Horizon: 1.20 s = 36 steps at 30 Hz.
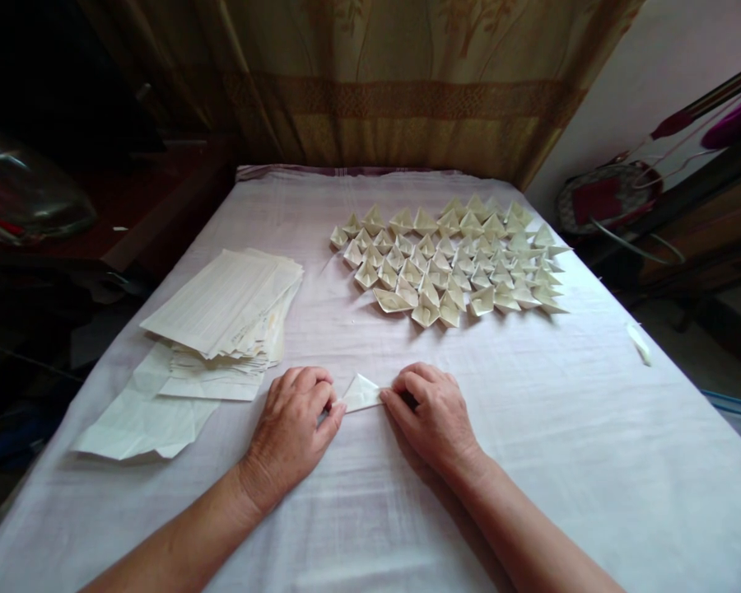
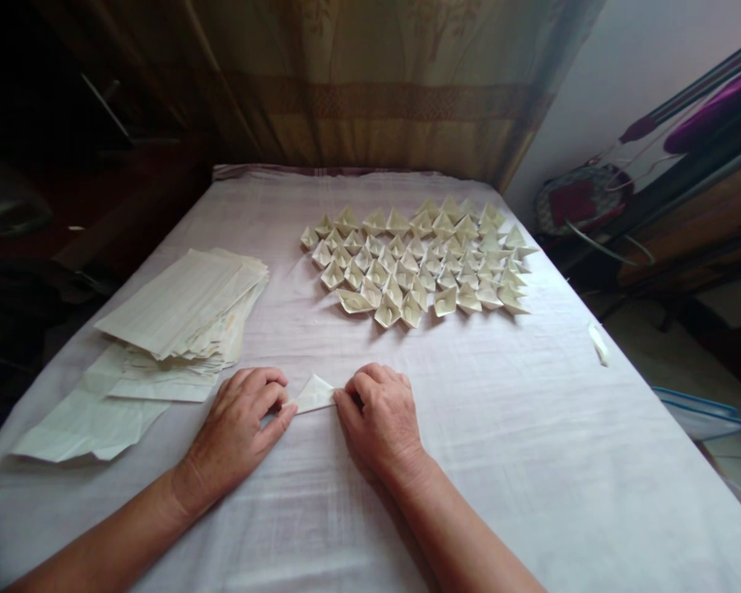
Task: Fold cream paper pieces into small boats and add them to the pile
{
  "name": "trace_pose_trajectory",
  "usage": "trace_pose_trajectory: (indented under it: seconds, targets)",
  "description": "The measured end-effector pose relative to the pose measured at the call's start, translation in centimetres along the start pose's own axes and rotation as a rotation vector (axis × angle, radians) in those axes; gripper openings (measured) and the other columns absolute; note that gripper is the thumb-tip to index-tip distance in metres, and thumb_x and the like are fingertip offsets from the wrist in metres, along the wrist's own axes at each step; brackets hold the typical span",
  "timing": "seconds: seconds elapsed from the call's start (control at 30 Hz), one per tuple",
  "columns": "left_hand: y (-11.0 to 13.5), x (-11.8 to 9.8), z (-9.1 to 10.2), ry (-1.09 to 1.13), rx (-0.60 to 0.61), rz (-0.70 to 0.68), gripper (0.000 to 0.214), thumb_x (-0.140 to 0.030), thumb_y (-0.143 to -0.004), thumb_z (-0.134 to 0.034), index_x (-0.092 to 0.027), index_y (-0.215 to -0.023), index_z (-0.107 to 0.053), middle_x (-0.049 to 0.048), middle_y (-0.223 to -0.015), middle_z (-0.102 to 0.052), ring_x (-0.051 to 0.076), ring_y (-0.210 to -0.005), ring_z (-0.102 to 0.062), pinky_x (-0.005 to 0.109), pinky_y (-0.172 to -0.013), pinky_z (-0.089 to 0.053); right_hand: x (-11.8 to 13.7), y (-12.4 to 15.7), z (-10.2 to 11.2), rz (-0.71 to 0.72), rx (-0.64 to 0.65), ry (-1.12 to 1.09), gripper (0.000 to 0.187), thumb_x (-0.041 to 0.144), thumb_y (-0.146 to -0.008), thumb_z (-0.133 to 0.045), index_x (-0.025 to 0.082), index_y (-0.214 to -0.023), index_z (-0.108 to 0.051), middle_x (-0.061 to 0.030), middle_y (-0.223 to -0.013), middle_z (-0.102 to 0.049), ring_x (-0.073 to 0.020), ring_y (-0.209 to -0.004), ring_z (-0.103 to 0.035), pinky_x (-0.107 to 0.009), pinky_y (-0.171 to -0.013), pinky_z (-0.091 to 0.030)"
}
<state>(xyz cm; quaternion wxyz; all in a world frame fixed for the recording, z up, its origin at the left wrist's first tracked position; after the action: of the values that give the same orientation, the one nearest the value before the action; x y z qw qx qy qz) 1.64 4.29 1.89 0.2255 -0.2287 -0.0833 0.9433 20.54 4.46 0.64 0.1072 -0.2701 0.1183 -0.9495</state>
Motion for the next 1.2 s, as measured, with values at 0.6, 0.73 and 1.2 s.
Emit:
trace_pose_trajectory:
  seconds: [0.6, 0.73, 1.2]
  targets:
    - [0.0, 0.1, -0.4, 0.028, 0.042, -0.005, 0.009, -0.021, -0.088, -0.057, -0.025, -0.087, -0.065, 0.0032, -0.103, -0.062, 0.022, -0.096, -0.054, 0.038, -0.085, -0.042, 0.5, 0.1, 0.0, 0.051, 0.004, -0.071, 0.008, 0.020, -0.086, -0.061, 0.023, -0.082, -0.067, -0.0030, -0.094, -0.066, -0.0188, -0.087, -0.058, -0.033, -0.077, -0.036]
    - [-0.1, 0.1, -0.4, 0.033, 0.052, -0.001, 0.008, -0.024, -0.088, -0.058, -0.025, -0.087, -0.066, 0.0034, -0.105, -0.062, 0.023, -0.098, -0.053, 0.039, -0.087, -0.041, 1.3, 0.0, -0.1, 0.024, 0.010, 0.006, 0.005, 0.023, -0.086, -0.062, 0.023, -0.082, -0.065, -0.0035, -0.094, -0.064, -0.0199, -0.087, -0.056, -0.034, -0.077, -0.034]
    - [-0.1, 0.5, -0.5, 0.082, 0.069, 0.009, 0.006, -0.022, -0.088, -0.061, -0.025, -0.087, -0.066, 0.0032, -0.106, -0.063, 0.024, -0.101, -0.055, 0.040, -0.087, -0.040, 0.8, 0.4, 0.1, -0.081, 0.005, 0.037, 0.002, 0.024, -0.084, -0.064, 0.023, -0.083, -0.062, -0.0034, -0.100, -0.063, -0.0208, -0.094, -0.056, -0.035, -0.082, -0.034]
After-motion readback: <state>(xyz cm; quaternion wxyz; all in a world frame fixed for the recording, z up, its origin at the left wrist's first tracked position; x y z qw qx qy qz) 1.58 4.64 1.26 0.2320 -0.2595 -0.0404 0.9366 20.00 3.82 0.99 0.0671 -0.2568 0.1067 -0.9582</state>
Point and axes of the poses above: each hand's wrist, its own y-axis away from the middle knuckle, its own z-axis out of the back of the hand, x = y × z, the point moved 5 cm from there along -y, towards the middle knuckle
